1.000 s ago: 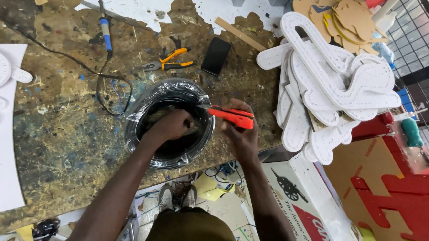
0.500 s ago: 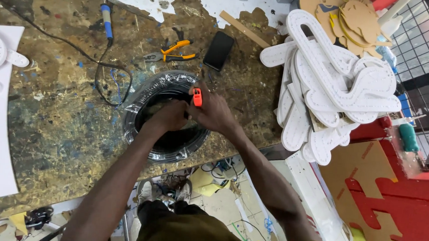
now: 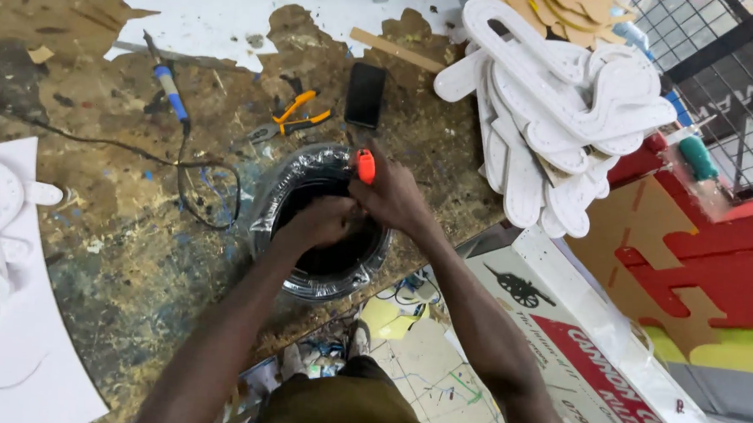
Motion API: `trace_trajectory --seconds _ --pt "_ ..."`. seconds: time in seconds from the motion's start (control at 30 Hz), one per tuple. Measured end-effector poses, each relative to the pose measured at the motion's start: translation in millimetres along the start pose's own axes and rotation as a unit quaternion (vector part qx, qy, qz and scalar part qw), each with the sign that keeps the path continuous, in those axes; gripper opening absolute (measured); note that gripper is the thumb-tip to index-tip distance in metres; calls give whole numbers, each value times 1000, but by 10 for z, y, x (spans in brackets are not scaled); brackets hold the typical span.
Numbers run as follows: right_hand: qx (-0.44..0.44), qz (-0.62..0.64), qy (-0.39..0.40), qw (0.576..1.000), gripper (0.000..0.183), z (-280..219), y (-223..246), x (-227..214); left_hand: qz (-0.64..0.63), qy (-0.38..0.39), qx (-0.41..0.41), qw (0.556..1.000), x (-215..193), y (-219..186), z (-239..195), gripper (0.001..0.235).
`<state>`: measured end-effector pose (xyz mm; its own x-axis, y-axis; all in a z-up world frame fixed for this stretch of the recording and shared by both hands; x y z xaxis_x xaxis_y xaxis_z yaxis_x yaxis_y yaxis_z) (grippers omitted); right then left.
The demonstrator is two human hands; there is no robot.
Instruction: Cutting segments of black wire from a large spool using wire cutters on a workbench.
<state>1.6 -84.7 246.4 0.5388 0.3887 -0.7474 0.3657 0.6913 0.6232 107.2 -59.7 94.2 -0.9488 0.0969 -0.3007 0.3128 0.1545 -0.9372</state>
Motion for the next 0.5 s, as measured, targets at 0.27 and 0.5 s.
trace_trajectory --seconds 0.27,0.5 --pt "16 44 -59 997 62 -106 10 -179 194 94 85 973 437 -6 -93 33" --pt "28 -43 -15 999 49 -52 309 -38 295 -6 53 954 141 62 -107 36"
Point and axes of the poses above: each hand's wrist, its own z-axis towards the middle knuckle, its own x-axis out of the palm, y = z × x, the point moved 9 cm from there along z, towards the middle knuckle, and after that the axes turned 1 degree about -z, right-handed, at the moved point
